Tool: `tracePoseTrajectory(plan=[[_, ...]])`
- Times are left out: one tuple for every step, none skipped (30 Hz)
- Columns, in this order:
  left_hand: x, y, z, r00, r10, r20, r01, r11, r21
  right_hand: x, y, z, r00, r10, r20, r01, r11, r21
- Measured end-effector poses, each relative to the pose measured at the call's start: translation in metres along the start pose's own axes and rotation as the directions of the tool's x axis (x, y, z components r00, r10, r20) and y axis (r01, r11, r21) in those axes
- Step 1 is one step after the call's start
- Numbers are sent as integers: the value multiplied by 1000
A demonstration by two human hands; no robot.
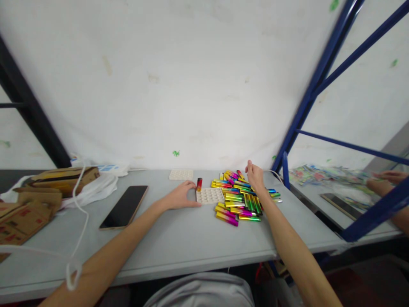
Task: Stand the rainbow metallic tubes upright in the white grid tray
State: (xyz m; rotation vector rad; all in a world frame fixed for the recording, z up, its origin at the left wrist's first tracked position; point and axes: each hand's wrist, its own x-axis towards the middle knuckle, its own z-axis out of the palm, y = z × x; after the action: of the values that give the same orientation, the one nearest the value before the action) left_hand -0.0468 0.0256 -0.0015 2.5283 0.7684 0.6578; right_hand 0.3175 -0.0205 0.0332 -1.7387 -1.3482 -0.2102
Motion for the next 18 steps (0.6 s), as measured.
tracePoseTrajectory(plan=[[0, 0, 0, 1000, 5, -2, -5, 1000, 2, 0, 0, 1, 1000, 3, 5, -3, 1000, -1], [0, 1, 0, 1000, 10, -4, -10, 1000, 4, 0, 0, 2, 1000, 5, 10, -5, 1000, -3], [0, 1, 0, 1000, 13, -7, -13, 1000, 6, -1, 0, 3, 1000, 6, 16, -6, 1000, -4], [0, 1, 0, 1000, 14, -8, -14, 1000, 8, -1, -1, 4, 1000, 7, 19, -7, 1000, -5], [0, 1, 0, 1000, 15, -8, -15, 1000, 9, -2, -1, 5, 1000, 6, 21, -6, 1000, -2], [0, 1, 0, 1000, 13, -8, -13, 1000, 9, -3, -2, 6, 1000, 5, 23, -5, 1000, 5], [0, 0, 0, 1000, 11, -7, -10, 1000, 9, -4, -2, 7, 1000, 3, 27, -3, 1000, 15], [0, 0, 1, 1000, 8, -7, -8, 1000, 9, -5, -3, 9, 1000, 1, 31, -2, 1000, 28], [0, 0, 1, 1000, 8, -6, -8, 1000, 8, -6, -4, 10, 999, -1, 37, 0, 999, 42], [0, 0, 1, 1000, 8, -5, -8, 1000, 8, -7, -4, 11, 999, -5, 45, 2, 999, 53], [0, -1, 1, 1000, 9, -5, -9, 1000, 9, -8, -5, 12, 998, -10, 55, 7, 998, 60], [0, 0, 1, 1000, 10, -5, -10, 1000, 11, -9, -5, 13, 998, -18, 65, 14, 998, 59], [0, 0, 1, 1000, 10, -3, -10, 1000, 14, -10, -6, 14, 997, -32, 76, 28, 998, 53], [0, 0, 0, 1000, 7, 0, -7, 1000, 18, -10, -7, 15, 995, -51, 86, 47, 998, 46], [0, 1, 0, 1000, 1, 6, -1, 1000, 22, -11, -8, 16, 993, -75, 96, 72, 997, 38], [0, 1, 0, 1000, -5, 11, 5, 1000, 25, -11, -9, 17, 989, -101, 104, 98, 995, 34], [0, 1, 0, 1000, -10, 17, 10, 1000, 27, -11, -10, 18, 986, -125, 110, 122, 992, 33], [0, 1, 0, 1000, -13, 21, 12, 1000, 28, -12, -12, 19, 983, -145, 114, 142, 989, 37]])
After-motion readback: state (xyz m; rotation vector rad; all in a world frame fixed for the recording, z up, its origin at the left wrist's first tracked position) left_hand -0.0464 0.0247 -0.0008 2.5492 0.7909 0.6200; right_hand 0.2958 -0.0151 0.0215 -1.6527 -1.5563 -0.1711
